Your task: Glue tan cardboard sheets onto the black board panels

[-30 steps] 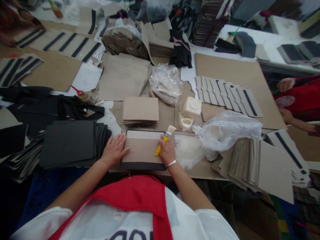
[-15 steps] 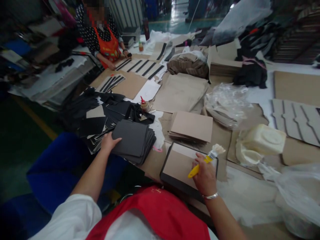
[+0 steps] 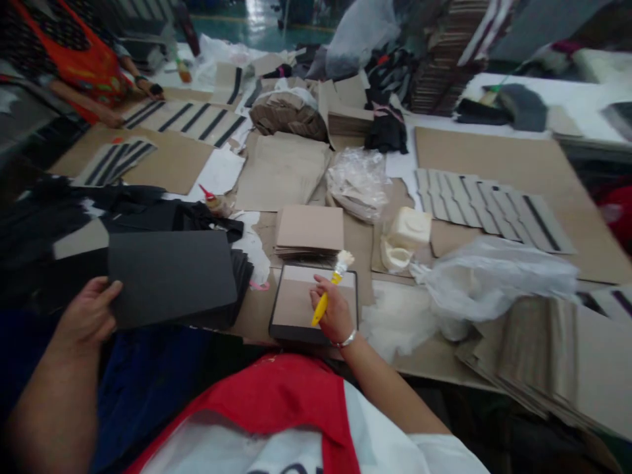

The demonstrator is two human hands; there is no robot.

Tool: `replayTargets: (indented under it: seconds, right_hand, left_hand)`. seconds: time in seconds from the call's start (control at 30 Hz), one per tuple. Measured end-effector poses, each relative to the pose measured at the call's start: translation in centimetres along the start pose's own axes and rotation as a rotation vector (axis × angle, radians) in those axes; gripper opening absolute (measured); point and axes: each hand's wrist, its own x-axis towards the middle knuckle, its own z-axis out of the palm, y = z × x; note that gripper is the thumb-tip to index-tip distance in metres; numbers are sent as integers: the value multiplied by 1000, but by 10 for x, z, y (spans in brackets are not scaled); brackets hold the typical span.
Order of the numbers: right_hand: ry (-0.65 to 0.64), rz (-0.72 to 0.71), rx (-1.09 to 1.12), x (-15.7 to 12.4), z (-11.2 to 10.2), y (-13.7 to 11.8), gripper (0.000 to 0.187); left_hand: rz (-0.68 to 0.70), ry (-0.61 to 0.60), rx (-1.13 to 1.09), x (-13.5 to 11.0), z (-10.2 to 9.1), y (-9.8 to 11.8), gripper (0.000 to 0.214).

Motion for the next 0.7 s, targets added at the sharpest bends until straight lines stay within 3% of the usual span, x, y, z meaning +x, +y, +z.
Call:
replayTargets:
  seconds: [0.13, 0.23, 0.3, 0.37, 0.47, 0.7]
  right_hand:
    - [-35, 209, 156, -13, -9, -1, 25]
    - [34, 324, -17, -26, -23, 15, 26]
    - [81, 348, -187, -33, -34, 30, 26]
    - [84, 331, -307, -39, -41, 45, 25]
    - [1, 282, -436, -46, -46, 62, 21]
    - [-181, 233, -635, -59, -46, 75, 26]
  left_hand:
    - [-95, -378, -191, -58, 89, -22, 42]
    - [-130, -582, -171, -104, 155, -50, 45]
    - [-39, -650, -34, -123, 184, -65, 39]
    - [146, -660, 208, -131, 200, -73, 34]
    - [395, -631, 563, -133, 206, -74, 30]
    - [453, -647, 767, -131, 209, -75, 32]
